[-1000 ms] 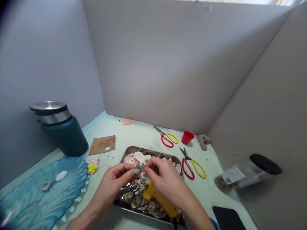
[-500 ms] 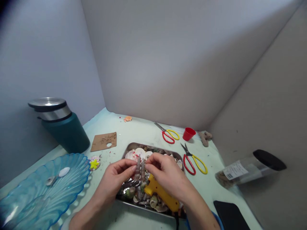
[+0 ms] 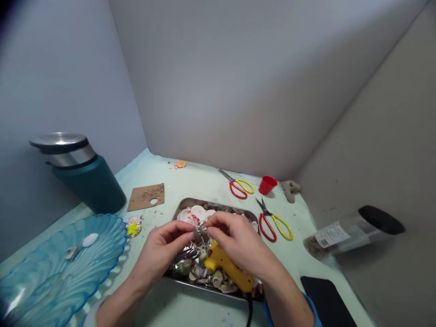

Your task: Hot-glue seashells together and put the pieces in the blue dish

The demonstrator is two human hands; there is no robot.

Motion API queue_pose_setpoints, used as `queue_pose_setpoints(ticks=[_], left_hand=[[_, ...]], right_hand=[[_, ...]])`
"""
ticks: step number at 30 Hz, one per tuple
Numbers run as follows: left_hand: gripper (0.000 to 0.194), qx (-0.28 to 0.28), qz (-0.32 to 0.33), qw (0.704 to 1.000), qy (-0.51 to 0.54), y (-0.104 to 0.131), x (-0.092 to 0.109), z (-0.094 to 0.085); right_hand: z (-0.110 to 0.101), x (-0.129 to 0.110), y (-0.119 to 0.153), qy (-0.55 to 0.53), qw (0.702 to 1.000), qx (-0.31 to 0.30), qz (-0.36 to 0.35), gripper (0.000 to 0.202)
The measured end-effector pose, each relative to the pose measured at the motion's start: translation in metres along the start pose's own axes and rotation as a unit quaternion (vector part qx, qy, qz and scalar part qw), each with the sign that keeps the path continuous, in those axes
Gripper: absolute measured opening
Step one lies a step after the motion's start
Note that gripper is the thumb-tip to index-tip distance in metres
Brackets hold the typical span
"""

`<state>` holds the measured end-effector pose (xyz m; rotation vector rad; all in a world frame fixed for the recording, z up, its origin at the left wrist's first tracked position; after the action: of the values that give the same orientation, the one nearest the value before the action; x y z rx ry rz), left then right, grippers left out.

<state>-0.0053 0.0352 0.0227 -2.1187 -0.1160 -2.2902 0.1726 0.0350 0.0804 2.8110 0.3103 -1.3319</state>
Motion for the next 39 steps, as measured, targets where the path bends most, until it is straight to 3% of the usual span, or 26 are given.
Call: queue_pose_setpoints(ticks=[8, 18, 25, 31, 35, 39], left_hand=[[0.010, -0.025, 0.051, 0.995, -0.081, 0.002, 0.004, 0.000], [0.022, -0.105, -0.082, 0.991, -0.030, 0.000, 0.000, 0.002], [0.018, -0.168, -0.025, 0.981, -0.097, 0.002, -0.002, 0.000], [0.017, -0.148, 0.071, 0.971, -0.172, 0.002, 0.002, -0.002], [0.014, -0.133, 0.031, 0.982, -0.133, 0.001, 0.002, -0.001], [0.015, -0.115, -0.048, 0.991, -0.055, -0.002, 0.002, -0.001]], right_hand=[[-0.004, -0.003, 0.001, 0.055, 0.998, 0.000, -0.028, 0.015], [0.002, -0.004, 0.001, 0.092, 0.993, -0.012, -0.075, 0.016], [0.006, -0.002, 0.003, 0.087, 0.991, -0.034, -0.096, 0.014], [0.009, -0.003, 0.002, 0.075, 0.992, -0.034, -0.092, 0.015], [0.003, -0.005, 0.002, 0.057, 0.996, -0.002, -0.066, 0.015], [-0.009, -0.014, 0.004, -0.015, 0.996, 0.073, -0.039, 0.017]])
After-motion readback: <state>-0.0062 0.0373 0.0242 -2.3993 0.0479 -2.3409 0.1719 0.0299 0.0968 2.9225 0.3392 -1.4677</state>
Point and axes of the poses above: each hand's wrist, its own y-axis away from the middle knuckle, its own z-axis out of the palm, x = y × z, the point moved 2 cm from there along -y, towards the middle knuckle, and after that the axes turned 10 degrees about x, right-handed, at the moved point
